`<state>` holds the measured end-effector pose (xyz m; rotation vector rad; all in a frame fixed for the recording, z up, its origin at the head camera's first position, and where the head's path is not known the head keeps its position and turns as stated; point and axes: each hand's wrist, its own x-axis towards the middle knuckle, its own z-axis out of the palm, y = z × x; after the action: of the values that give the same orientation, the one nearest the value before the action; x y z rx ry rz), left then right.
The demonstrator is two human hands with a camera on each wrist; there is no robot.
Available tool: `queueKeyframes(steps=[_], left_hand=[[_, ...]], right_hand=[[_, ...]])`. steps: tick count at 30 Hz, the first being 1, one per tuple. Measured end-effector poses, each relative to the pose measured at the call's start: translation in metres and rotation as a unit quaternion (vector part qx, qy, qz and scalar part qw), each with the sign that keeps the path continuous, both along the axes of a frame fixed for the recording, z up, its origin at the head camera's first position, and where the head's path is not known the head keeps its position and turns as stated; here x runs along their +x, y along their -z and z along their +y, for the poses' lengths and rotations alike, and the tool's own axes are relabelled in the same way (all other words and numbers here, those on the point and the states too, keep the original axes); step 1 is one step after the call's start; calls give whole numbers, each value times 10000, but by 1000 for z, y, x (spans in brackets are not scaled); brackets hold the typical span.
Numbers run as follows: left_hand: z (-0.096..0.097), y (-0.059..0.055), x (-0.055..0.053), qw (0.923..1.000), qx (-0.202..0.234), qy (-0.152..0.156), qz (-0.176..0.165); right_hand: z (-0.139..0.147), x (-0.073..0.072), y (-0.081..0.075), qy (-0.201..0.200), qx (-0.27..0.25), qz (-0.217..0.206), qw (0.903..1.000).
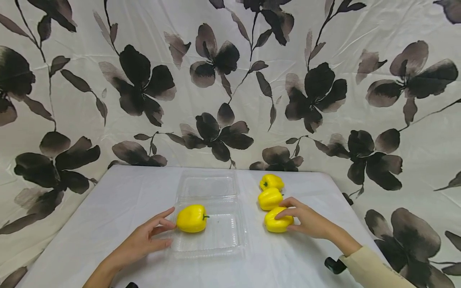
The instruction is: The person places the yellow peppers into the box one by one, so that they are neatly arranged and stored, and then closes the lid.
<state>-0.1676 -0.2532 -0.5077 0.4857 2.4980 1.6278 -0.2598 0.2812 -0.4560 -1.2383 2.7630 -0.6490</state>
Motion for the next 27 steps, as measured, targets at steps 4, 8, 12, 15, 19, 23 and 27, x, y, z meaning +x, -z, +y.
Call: queueKeyframes(steps=[4, 8, 12, 15, 19, 23, 27], left_hand=[[-1, 0, 1, 10000, -76, -26, -35], [0, -1, 0, 10000, -8, 19, -29], [0, -1, 1, 9999, 97, 81, -17], [-1, 0, 1, 9999, 109, 103, -11], [-1, 0, 1, 9999, 45, 98, 32], [-1, 0, 0, 9999, 51, 122, 76], [-1, 1, 0, 9999, 50, 109, 34]], right_hand=[[-1, 2, -2, 62, 72, -15, 10000], [-2, 5, -4, 78, 82, -28, 9999], [-5, 8, -7, 64, 45, -79, 9999], [-6, 8, -9, 64, 8, -65, 10000], [-8, 7, -10, 58, -30, 0, 10000], [-11, 7, -10, 66, -25, 132, 9999], [-16, 7, -13, 127, -20, 284, 9995]])
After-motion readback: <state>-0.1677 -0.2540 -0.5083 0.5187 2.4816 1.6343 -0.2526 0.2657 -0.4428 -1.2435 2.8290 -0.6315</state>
